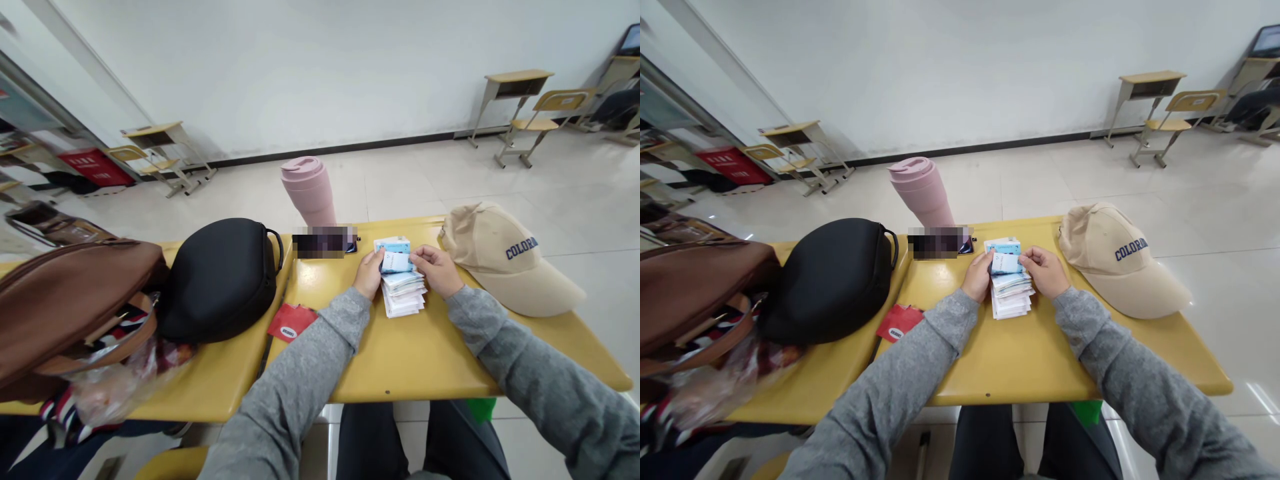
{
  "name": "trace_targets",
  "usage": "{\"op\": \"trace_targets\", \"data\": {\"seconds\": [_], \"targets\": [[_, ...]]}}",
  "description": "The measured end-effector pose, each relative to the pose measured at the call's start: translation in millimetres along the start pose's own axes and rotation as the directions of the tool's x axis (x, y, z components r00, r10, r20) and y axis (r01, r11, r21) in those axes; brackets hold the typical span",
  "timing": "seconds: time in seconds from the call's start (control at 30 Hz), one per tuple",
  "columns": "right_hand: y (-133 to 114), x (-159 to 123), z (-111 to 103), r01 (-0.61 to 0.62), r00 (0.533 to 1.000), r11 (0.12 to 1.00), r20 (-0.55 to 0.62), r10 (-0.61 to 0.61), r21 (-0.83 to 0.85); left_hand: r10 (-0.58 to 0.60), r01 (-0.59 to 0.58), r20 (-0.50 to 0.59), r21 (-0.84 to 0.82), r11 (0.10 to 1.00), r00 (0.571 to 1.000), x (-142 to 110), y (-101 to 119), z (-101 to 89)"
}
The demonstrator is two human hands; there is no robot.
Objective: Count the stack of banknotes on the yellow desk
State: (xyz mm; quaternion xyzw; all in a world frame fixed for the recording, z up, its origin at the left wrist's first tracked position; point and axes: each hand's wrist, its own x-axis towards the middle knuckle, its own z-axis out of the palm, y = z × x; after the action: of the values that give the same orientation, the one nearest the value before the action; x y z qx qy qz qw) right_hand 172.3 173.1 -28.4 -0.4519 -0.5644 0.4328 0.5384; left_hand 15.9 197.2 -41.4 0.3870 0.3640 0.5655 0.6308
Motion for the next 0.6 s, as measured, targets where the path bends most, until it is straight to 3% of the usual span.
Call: {"op": "trace_targets", "data": {"seconds": [0.6], "targets": [[1.6,-0.2,-1.0,-0.008,0.999,1.000,0.047,0.008,-0.001,-0.024,0.026,0.044,-0.040,0.999,0.999,-7.2,9.4,6.6]]}}
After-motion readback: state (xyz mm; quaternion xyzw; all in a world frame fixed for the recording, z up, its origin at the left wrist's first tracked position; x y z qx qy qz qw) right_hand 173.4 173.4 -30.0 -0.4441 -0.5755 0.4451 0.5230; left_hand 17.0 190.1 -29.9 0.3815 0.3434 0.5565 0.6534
